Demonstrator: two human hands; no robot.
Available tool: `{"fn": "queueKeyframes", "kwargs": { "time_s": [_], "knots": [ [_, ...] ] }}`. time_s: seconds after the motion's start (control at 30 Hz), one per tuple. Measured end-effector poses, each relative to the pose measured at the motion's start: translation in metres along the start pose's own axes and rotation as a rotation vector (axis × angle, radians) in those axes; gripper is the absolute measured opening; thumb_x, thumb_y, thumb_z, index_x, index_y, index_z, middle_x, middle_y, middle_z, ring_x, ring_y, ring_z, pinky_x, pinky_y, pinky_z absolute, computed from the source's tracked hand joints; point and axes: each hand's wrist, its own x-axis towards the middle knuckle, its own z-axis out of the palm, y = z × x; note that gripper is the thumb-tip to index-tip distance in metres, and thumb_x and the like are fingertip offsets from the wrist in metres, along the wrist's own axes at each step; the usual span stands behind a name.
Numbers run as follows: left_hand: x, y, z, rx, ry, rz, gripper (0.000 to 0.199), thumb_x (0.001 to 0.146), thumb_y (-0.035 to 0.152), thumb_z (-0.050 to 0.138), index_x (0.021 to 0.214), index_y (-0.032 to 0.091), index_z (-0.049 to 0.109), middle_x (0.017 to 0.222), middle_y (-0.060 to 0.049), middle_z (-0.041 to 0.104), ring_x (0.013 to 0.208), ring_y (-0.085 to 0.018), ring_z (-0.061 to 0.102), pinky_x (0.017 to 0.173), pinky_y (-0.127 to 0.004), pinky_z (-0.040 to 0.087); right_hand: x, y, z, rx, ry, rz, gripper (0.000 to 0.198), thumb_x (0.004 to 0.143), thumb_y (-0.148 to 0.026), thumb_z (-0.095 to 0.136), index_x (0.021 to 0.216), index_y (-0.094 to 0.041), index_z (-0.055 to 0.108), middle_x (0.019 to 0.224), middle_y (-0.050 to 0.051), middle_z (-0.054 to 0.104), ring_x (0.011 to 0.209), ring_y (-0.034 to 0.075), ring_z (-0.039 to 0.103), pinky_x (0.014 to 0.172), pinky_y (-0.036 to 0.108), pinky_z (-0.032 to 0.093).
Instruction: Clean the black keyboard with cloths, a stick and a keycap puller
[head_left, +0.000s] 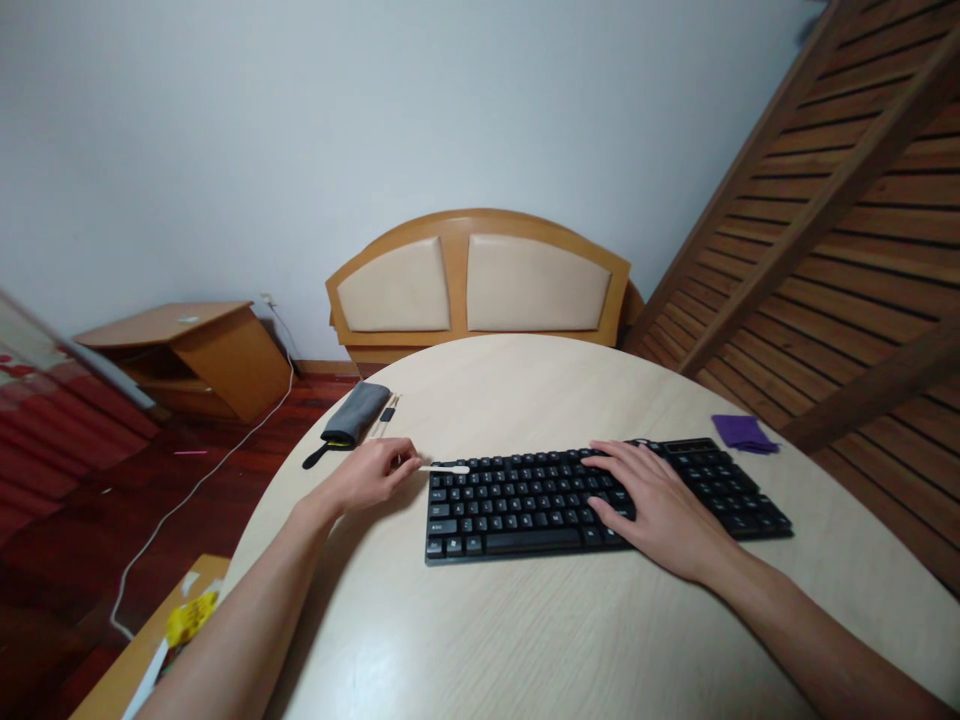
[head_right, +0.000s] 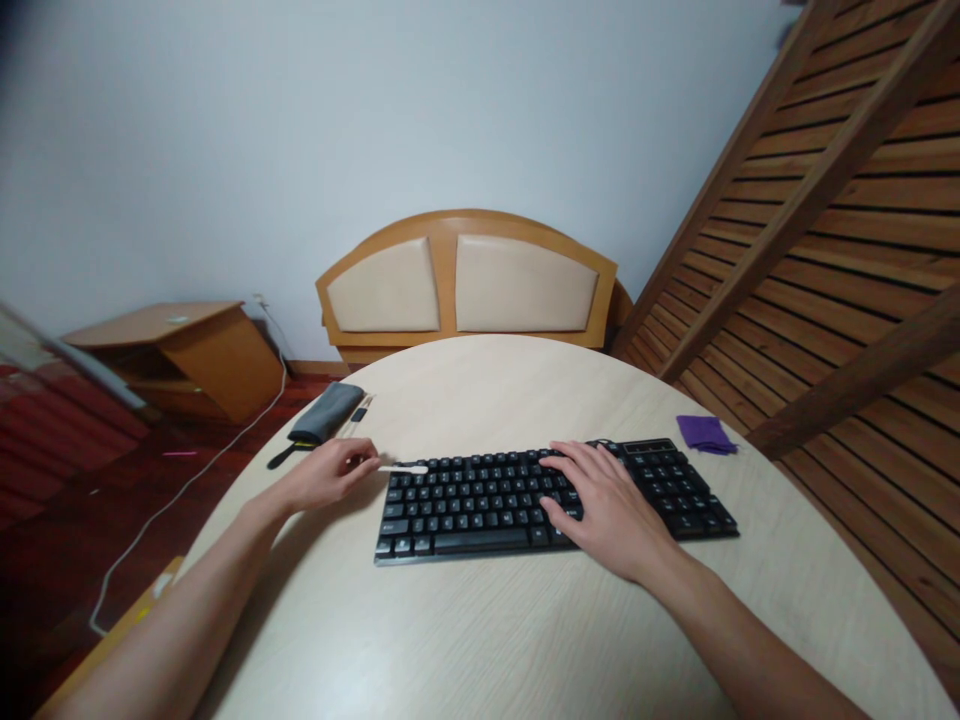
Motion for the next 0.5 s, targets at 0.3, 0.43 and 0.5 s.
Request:
{"fn": "queueKeyframes", "kwargs": {
  "time_s": [0.3,0.43,0.5],
  "knots": [
    [-0.003,0.002,-0.007,0.072,0.009,-0.024,0.032,0.096,0.042,0.044,0.084,0.020,0.063,0.079,-0.005,0.070,0.069,-0.019,0.060,0.064,-0.029,0.039,0.000,-0.001,-0.003,0.000,-0.009,-0.004,0.042,0.096,-0.051,0.051,0.129,-0.027,0.059,0.146,0.010,0.055,0.137,0.031,0.048,0.116,0.057,0.034],
    [-0.005,-0.004,-0.013,0.131,-0.001,-0.081,0.029,0.093,0.039,0.045,0.078,0.020,0.061,0.073,-0.005,0.067,0.064,-0.019,0.058,0.061,-0.030,0.035,0.000,-0.001,-0.002,0.001,-0.014,0.005,0.042,0.096,-0.051,0.051,0.129,-0.027,0.060,0.148,0.009,0.054,0.138,0.030,0.047,0.116,0.058,0.033],
    [-0.006,-0.005,-0.013,0.122,-0.012,-0.074,0.030,0.093,0.040,0.044,0.077,0.020,0.060,0.072,-0.005,0.066,0.063,-0.019,0.057,0.060,-0.029,0.034,-0.001,-0.001,-0.002,0.005,-0.011,0.009,0.042,0.096,-0.051,0.051,0.129,-0.028,0.060,0.148,0.009,0.053,0.138,0.030,0.046,0.117,0.058,0.033]
  ]
}}
